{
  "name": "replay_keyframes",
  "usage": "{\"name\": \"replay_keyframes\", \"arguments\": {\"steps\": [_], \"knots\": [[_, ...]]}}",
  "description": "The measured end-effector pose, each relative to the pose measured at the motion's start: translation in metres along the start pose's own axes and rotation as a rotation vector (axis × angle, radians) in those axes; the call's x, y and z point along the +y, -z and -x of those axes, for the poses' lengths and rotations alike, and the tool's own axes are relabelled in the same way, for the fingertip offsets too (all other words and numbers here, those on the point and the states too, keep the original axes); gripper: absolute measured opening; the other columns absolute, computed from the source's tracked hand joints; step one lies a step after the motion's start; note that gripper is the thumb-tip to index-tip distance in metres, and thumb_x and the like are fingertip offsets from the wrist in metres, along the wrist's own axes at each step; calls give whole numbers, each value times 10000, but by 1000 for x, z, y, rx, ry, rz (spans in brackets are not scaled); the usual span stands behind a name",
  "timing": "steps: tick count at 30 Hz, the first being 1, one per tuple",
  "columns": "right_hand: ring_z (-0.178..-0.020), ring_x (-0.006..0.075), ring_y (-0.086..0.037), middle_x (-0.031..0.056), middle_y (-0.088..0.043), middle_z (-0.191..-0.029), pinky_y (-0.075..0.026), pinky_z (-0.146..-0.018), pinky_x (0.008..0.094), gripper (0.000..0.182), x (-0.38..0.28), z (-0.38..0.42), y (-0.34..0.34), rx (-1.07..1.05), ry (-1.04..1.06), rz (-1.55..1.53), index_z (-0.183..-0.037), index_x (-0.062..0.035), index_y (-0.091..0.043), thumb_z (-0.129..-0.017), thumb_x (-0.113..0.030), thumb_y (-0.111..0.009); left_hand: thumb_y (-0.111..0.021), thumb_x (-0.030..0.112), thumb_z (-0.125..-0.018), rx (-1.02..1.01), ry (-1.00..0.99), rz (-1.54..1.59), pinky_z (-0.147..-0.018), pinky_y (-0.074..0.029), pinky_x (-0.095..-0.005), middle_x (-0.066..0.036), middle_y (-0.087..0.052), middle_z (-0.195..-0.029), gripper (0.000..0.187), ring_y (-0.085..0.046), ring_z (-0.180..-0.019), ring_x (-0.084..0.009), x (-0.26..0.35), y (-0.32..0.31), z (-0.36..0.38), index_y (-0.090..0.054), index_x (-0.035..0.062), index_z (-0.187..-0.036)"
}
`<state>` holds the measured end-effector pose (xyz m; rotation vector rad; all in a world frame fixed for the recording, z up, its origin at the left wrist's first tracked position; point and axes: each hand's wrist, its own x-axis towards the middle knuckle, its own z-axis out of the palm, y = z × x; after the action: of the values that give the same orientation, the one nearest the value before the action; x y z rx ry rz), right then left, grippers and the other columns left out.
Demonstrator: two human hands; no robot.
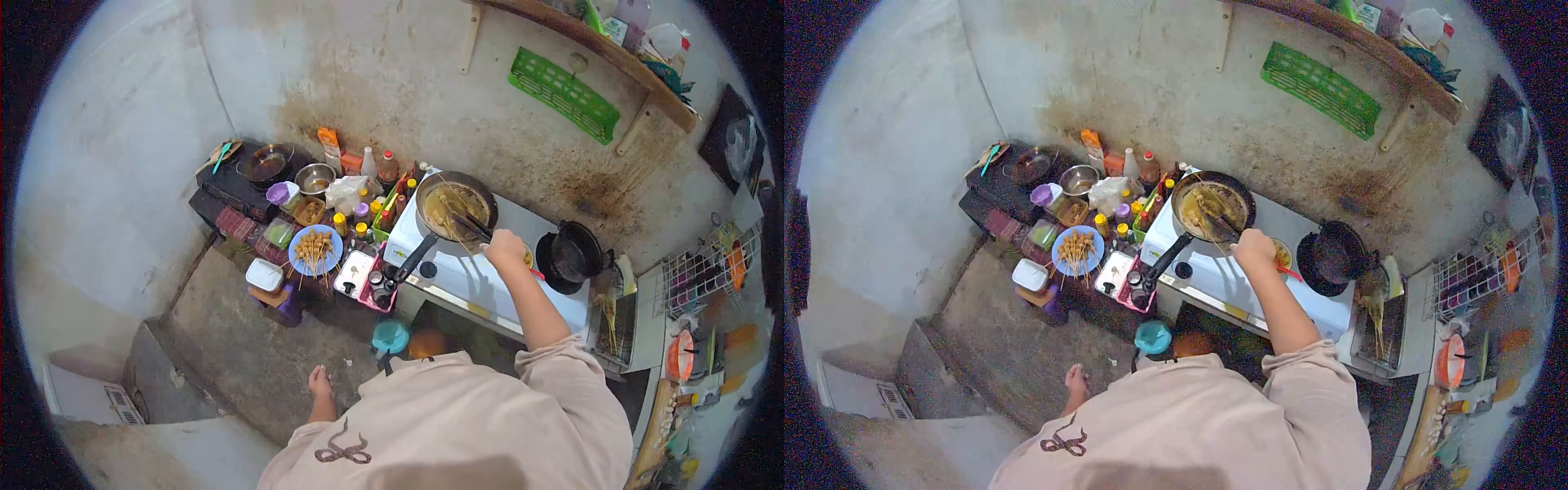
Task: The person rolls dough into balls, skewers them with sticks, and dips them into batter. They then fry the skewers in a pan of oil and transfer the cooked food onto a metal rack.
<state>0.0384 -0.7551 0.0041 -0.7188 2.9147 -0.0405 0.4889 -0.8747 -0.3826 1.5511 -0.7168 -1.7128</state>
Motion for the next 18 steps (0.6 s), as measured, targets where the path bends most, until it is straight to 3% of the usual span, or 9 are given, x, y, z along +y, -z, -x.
{"name": "replay_keyframes", "arguments": {"steps": [4, 7, 10, 13, 18], "knots": [[-856, 316, -578, 185, -588, -919, -473, -716, 380, 404, 1, 4, -5, -43, 62, 61, -858, 3, -611, -691, -365, -631, -570, 176, -778, 46, -21, -69, -294, -301, -219, 13, -466, -533, 180, -409, -374, -87, -11, -3, -1, -520, 85, -925], [-839, 321, -575, 175, -589, -895, -465, -719, 384, 355, -1, -1, -20, 16, 92, 86, -852, -6, -608, -697, -325, -614, -573, 190, -780, 71, 4, -102, -288, -298, -223, 11, -465, -529, 226, -393, -355, -89, -3, -12, 5, -510, 81, -968], [-839, 316, -577, 168, -578, -927, -474, -711, 371, 340, -6, -8, -29, 48, 116, 126, -869, -14, -608, -695, -306, -620, -583, 199, -774, 0, 21, -73, -311, -314, -212, 11, -472, -544, 264, -418, -391, -82, 7, -18, 3, -500, 83, -996], [-839, 314, -578, 165, -575, -934, -476, -707, 370, 334, -7, -9, -24, 29, 106, 125, -879, -18, -606, -696, -297, -624, -591, 210, -770, -29, -88, -63, -345, -329, -196, 13, -489, -588, 273, -452, -446, -70, -4, -18, -16, -499, 93, -999], [-836, 324, -577, 174, -582, -913, -473, -706, 381, 336, -2, -2, 0, 28, 61, 59, -864, -12, -608, -694, -301, -627, -608, 159, -745, 7, -10, -25, -424, -359, -191, -2, -527, -710, 243, -472, -526, -79, 10, -27, 2, -517, 71, -953]]}}
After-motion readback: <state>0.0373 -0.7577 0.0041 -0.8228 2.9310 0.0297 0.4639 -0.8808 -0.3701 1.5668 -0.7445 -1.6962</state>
